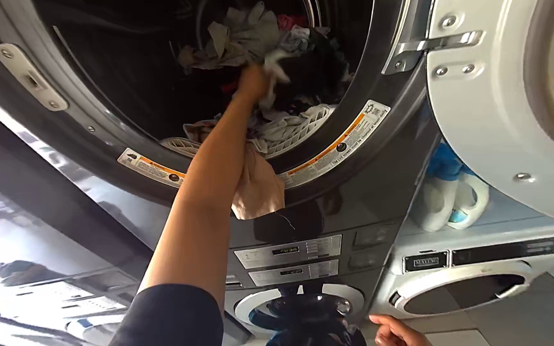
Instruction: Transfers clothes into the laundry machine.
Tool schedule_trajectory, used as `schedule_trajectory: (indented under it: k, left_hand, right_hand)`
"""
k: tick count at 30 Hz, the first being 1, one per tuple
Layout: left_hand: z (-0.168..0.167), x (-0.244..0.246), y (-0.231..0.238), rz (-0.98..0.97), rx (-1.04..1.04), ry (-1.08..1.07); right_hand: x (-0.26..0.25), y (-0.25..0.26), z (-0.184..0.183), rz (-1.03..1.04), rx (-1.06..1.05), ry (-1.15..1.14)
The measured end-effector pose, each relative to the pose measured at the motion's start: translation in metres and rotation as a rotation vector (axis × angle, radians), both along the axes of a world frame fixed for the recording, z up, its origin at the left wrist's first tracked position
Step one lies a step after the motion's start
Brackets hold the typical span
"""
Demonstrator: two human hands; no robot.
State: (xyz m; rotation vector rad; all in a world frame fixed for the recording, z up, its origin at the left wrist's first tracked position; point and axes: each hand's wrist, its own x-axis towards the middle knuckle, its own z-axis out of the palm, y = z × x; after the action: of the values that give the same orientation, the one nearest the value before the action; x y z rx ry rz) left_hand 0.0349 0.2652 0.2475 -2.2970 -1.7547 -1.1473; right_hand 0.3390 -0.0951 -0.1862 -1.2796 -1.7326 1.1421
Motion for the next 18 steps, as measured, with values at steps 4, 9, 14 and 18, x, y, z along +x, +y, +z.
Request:
schedule_trajectory:
  k: [4,9,14,18]
  left_hand:
    - [0.022,0.014,-0.073,-0.510,0.405,-0.920]
    - [-0.102,0.018,-0.234,-0.833,-0.062,-0.254]
    - [-0.182,0.019,-0.291,-1.411,-0.552,0.653]
    - [-0.145,-0.034,-0.293,-1.331,-0.136,0.126]
  right_hand:
    - [-0.011,0.001,0.002,-0.017,0.067,0.041]
    - [-0.055,0.022,0.044,-0.076,0.128,0.666]
    - [-0.088,0.033,0.112,-0.171,0.136,0.386]
    - [-0.117,0.036,0.192,-0.420,0.033,0.469]
